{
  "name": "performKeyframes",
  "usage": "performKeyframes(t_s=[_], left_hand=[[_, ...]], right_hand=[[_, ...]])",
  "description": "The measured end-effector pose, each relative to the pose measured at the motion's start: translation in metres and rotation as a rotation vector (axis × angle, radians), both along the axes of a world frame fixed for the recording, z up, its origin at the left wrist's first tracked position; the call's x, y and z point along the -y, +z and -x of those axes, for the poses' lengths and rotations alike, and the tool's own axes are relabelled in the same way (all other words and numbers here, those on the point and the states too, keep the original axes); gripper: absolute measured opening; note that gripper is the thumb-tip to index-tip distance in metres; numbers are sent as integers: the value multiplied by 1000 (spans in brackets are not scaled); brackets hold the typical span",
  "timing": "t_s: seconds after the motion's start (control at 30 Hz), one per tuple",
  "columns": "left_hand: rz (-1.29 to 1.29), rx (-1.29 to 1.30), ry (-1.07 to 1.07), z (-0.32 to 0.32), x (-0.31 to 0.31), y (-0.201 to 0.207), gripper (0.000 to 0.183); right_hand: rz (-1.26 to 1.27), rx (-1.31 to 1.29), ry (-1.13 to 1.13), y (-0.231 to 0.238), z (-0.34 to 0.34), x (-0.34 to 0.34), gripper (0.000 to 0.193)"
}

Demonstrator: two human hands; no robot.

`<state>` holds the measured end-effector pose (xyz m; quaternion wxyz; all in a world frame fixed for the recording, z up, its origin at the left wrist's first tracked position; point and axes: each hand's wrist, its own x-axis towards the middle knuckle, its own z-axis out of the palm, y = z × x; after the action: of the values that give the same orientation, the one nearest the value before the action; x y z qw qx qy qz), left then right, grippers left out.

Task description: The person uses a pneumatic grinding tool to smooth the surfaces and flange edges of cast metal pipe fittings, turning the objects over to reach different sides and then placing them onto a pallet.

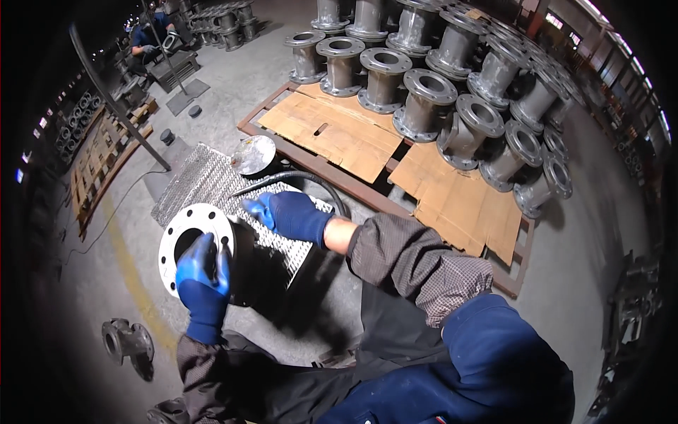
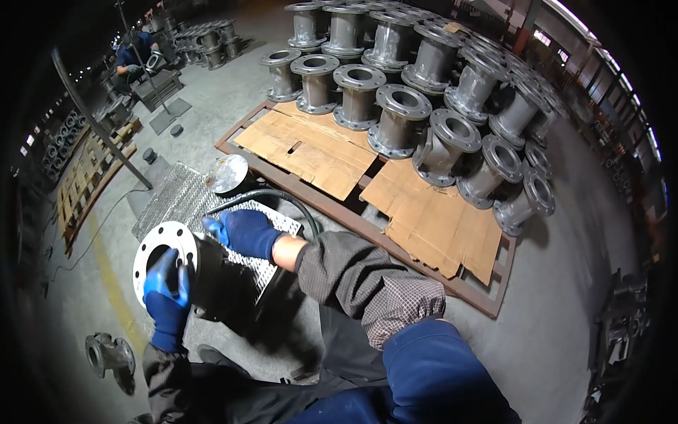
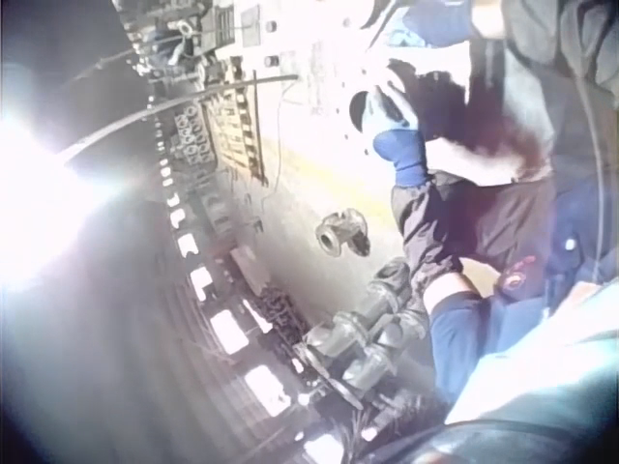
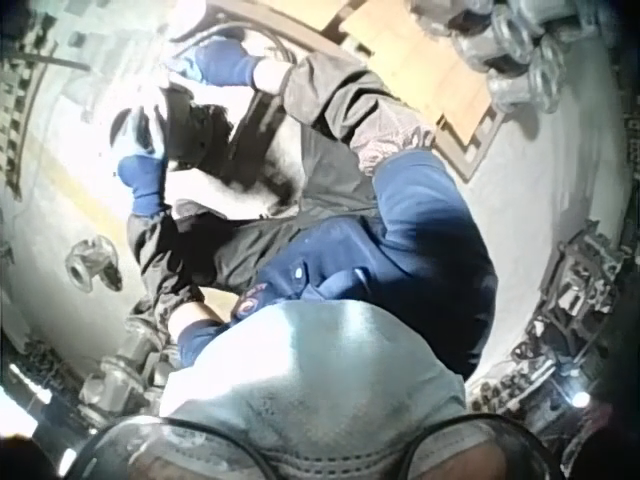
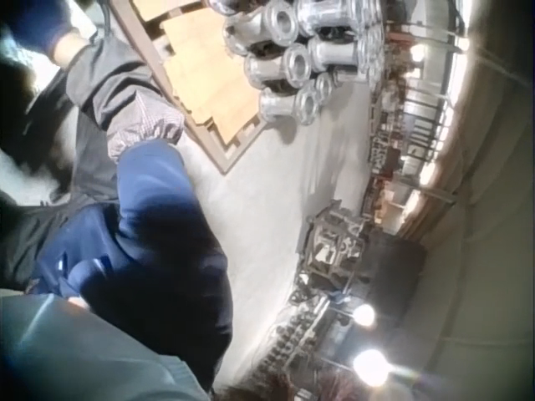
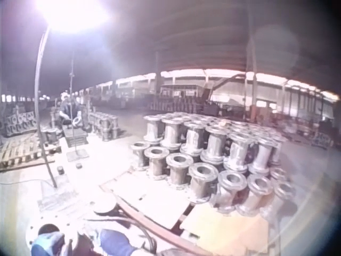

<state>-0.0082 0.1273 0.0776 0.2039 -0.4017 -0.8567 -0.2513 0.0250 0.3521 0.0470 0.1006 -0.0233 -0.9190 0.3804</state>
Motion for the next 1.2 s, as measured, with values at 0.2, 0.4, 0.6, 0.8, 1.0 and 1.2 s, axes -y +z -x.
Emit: performKeyframes(t_s=[0.2,0.4,0.6,0.8,1.0,1.2], left_hand=[[138,171,-25,-5,-5,-4,43],[55,213,-179,1,28,-5,41],[-180,416,-96,-29,54,-9,27],[-217,116,41,-56,55,-31,7],[-18,340,8,-60,68,-90,12],[433,539,-18,-84,91,-162,49]], right_hand=[[2,-145,-14,-19,29,5,31],[9,-225,-99,-45,76,20,23],[-12,-265,-154,-50,89,50,23],[16,-214,-214,-52,58,21,20],[-82,-441,-74,-53,58,-12,13],[-53,-505,332,-91,58,-106,29]])
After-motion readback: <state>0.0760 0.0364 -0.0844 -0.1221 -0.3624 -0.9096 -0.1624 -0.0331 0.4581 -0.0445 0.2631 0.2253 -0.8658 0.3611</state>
